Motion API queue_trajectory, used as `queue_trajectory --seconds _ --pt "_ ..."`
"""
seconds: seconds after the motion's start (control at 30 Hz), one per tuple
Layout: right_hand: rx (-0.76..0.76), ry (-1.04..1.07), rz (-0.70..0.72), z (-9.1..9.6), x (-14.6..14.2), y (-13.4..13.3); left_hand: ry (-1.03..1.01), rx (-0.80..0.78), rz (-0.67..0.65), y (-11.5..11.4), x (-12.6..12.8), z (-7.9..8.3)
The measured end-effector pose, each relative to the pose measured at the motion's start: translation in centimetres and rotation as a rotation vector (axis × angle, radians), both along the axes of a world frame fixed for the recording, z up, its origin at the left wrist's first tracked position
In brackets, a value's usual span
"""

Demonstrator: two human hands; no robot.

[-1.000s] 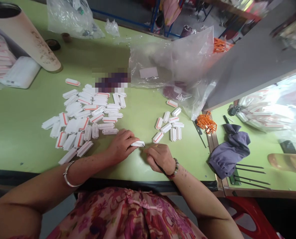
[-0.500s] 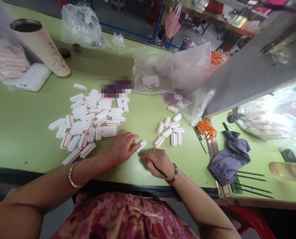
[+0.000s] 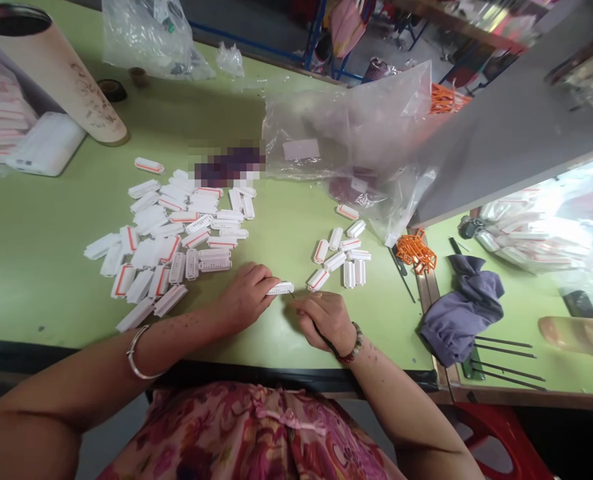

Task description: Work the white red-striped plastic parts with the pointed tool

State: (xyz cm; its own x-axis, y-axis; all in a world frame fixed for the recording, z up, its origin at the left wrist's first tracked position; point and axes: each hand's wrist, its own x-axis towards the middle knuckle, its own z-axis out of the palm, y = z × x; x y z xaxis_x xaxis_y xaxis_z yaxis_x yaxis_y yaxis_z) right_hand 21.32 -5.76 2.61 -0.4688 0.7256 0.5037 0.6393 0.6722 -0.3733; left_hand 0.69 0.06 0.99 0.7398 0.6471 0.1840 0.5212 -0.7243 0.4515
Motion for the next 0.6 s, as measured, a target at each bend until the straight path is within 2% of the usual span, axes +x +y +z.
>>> queue_trajectory --seconds 0.4,0.6 --pt "0.038 -0.058 -0.021 0.0 -0.1 0.0 -0.012 -0.023 -0.034 0.2 0.0 0.0" --pt "0.034 -0.096 -0.083 -0.5 -0.9 0.1 0.004 0.065 -0.063 0.1 0.1 -0.3"
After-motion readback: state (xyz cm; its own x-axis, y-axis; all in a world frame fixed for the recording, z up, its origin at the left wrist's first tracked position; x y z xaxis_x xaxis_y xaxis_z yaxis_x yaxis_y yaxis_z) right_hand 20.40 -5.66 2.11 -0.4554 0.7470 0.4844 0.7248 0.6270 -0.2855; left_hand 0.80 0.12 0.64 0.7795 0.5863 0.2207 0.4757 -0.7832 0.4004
